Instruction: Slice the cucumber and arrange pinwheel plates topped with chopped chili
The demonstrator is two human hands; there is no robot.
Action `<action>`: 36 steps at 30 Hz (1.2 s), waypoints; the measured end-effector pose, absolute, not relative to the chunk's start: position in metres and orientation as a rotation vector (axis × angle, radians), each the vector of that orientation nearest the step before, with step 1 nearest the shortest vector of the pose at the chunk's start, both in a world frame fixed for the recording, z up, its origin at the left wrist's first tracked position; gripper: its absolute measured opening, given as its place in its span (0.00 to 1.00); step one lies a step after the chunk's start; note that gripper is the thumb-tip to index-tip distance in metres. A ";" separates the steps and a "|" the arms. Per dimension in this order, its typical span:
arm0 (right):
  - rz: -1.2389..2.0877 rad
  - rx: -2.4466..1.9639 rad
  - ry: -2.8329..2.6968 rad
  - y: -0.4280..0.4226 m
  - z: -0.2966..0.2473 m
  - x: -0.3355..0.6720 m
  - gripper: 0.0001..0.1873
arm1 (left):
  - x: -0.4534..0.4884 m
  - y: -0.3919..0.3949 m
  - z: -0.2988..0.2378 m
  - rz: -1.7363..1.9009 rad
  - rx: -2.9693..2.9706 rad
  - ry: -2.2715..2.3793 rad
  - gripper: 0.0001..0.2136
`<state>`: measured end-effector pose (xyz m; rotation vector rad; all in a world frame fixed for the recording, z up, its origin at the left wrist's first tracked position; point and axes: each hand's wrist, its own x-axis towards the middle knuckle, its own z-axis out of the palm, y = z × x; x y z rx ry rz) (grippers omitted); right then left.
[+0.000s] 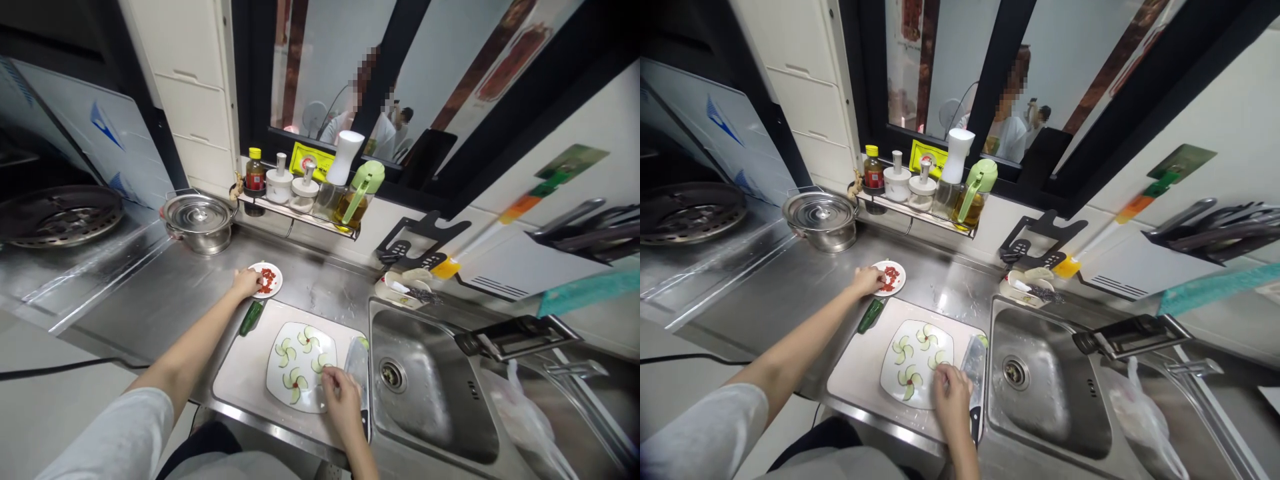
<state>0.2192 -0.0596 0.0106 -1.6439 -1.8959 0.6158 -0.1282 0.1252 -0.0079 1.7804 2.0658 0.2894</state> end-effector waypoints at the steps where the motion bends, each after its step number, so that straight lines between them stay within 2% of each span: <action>1: 0.628 -1.648 -1.893 -0.059 0.010 0.219 0.17 | -0.129 0.125 -0.009 0.305 1.773 2.057 0.04; 9: 0.678 -1.635 -1.874 -0.059 0.012 0.218 0.16 | -0.139 0.123 -0.016 0.636 1.501 1.987 0.05; 16: 0.686 -1.650 -1.876 -0.059 0.012 0.218 0.16 | -0.138 0.122 -0.020 1.055 1.107 1.635 0.17; 20: 0.660 -1.645 -1.885 -0.059 0.012 0.217 0.16 | -0.136 0.117 -0.017 1.192 0.917 1.458 0.19; 30: 0.633 -1.614 -1.917 -0.056 0.014 0.213 0.17 | -0.112 0.098 -0.003 1.293 0.692 1.308 0.16; 33: 0.656 -1.566 -1.928 -0.051 0.022 0.206 0.15 | -0.084 0.072 0.003 1.270 0.798 1.296 0.18; 36: 0.680 -1.487 -1.960 -0.044 0.033 0.195 0.13 | -0.052 0.036 0.008 1.099 1.089 1.205 0.18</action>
